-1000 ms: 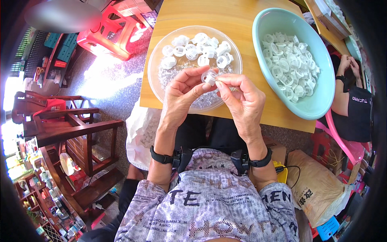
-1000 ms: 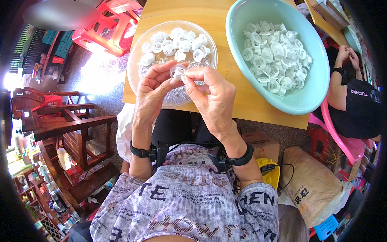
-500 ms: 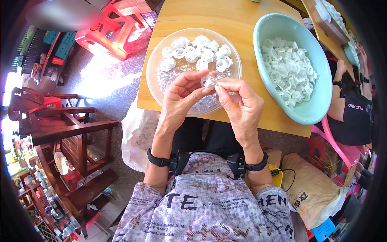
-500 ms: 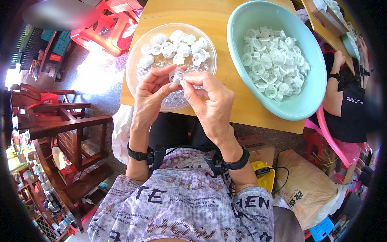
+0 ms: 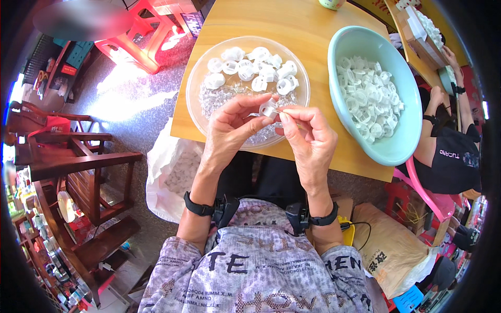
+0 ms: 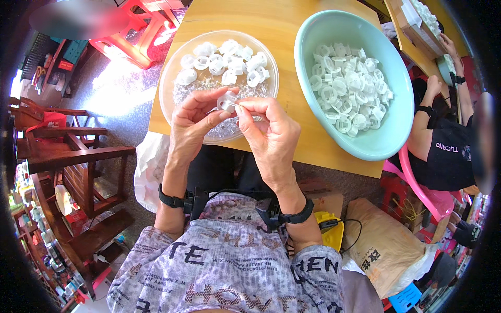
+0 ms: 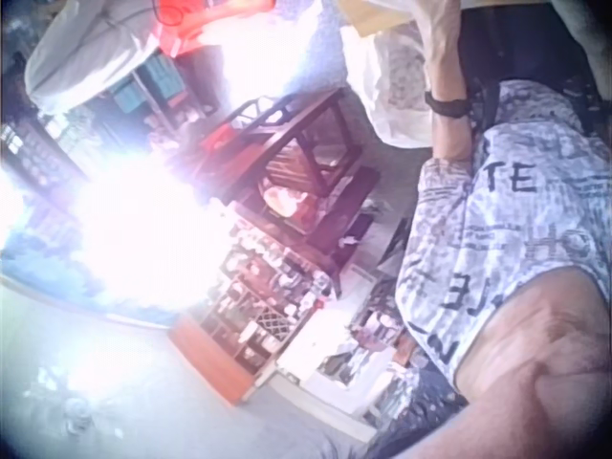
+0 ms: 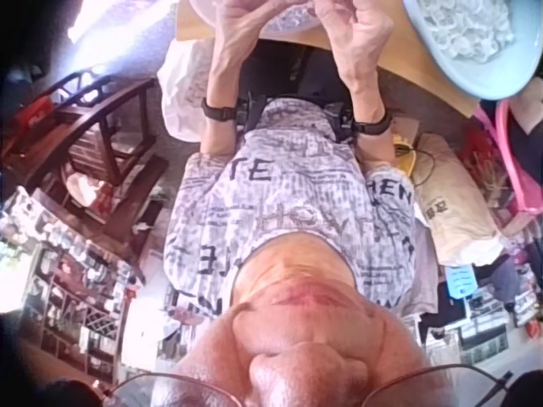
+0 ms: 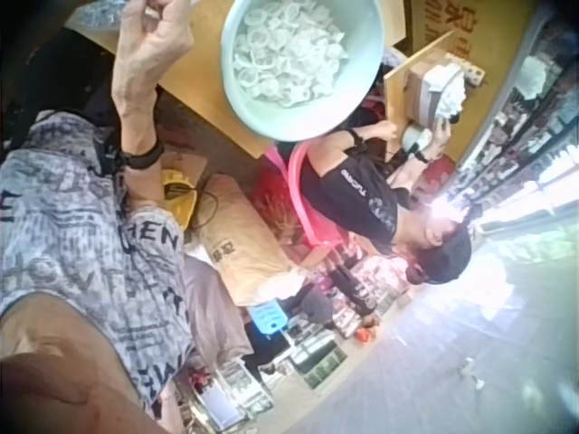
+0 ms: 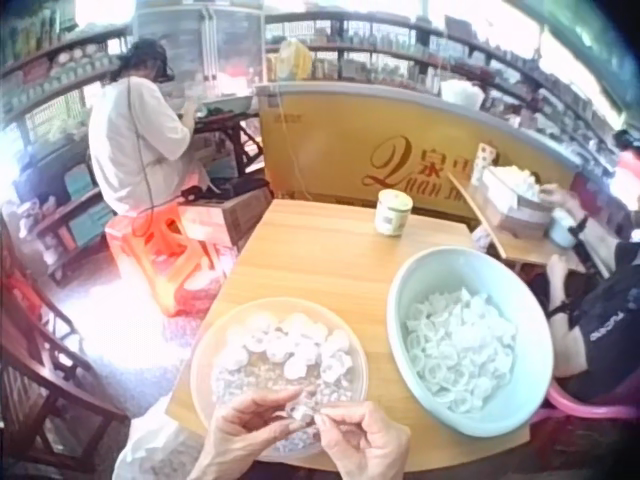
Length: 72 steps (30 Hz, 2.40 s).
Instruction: Assembling small white plastic components by hand.
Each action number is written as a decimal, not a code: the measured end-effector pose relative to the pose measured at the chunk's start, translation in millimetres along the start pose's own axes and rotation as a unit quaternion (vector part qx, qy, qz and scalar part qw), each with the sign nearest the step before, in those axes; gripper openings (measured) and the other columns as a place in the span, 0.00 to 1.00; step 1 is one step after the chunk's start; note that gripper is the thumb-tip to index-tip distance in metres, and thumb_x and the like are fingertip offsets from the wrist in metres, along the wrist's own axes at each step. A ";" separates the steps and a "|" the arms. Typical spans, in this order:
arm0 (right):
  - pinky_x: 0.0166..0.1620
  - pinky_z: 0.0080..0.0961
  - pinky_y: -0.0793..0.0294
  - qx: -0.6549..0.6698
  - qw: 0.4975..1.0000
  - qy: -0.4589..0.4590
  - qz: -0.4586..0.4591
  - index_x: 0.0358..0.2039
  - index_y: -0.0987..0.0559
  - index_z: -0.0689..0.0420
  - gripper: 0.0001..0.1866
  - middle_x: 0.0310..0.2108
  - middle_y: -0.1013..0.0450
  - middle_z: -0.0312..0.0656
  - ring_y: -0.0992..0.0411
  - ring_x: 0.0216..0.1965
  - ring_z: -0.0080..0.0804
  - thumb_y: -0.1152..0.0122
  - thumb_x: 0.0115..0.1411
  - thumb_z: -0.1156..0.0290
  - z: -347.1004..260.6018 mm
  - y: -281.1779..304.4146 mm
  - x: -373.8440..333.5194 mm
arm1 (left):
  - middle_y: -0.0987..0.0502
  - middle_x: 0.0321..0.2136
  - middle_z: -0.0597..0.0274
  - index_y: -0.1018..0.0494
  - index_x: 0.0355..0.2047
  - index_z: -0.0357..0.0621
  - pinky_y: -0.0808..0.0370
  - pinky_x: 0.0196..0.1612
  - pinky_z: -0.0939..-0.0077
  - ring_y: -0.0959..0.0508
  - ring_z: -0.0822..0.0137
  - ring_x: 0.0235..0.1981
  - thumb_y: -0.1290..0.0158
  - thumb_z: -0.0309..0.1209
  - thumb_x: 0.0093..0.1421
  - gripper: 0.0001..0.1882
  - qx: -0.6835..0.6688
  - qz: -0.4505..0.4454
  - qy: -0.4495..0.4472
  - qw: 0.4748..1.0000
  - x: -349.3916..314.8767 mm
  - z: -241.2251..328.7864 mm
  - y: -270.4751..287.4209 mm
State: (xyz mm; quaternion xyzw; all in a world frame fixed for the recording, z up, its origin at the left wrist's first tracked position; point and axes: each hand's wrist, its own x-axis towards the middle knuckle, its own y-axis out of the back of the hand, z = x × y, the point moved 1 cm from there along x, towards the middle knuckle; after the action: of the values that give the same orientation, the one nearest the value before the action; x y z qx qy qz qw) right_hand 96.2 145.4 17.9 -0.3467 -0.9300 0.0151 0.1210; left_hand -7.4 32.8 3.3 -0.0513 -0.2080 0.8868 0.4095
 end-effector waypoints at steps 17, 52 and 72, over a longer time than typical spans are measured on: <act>0.38 0.19 0.22 -0.134 0.986 0.075 -0.061 0.35 0.24 0.65 0.05 0.35 0.24 0.41 0.25 0.33 0.23 0.41 0.59 0.79 -22.0 3.1 -7.6 | 0.28 0.46 0.53 0.26 0.43 0.35 0.23 0.49 0.73 0.27 0.62 0.50 0.42 0.14 0.51 0.18 0.017 -0.022 -0.092 0.995 -14.0 2.3 -1.8; 0.42 0.21 0.24 -0.400 0.875 0.178 0.208 0.43 0.23 0.61 0.11 0.40 0.25 0.40 0.27 0.40 0.25 0.42 0.61 0.71 -71.6 109.9 48.4 | 0.26 0.42 0.46 0.26 0.42 0.34 0.29 0.46 0.65 0.25 0.48 0.42 0.47 0.19 0.53 0.14 0.632 0.095 -0.112 0.761 15.2 39.5 63.9; 0.40 0.33 0.26 -0.318 0.935 0.146 -0.062 0.33 0.24 0.61 0.06 0.35 0.25 0.47 0.26 0.37 0.45 0.38 0.53 0.79 -19.4 -2.6 -22.1 | 0.21 0.36 0.54 0.24 0.44 0.39 0.25 0.38 0.75 0.22 0.67 0.34 0.39 0.28 0.49 0.20 0.534 -0.012 -0.055 0.844 36.9 23.5 52.1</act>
State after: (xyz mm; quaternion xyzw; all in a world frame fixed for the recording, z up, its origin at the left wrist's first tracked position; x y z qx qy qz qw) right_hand 115.2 128.0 32.4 -0.3075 -0.8777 -0.3400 0.1392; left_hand -74.6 22.6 6.1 0.2266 0.2745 0.8570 0.3725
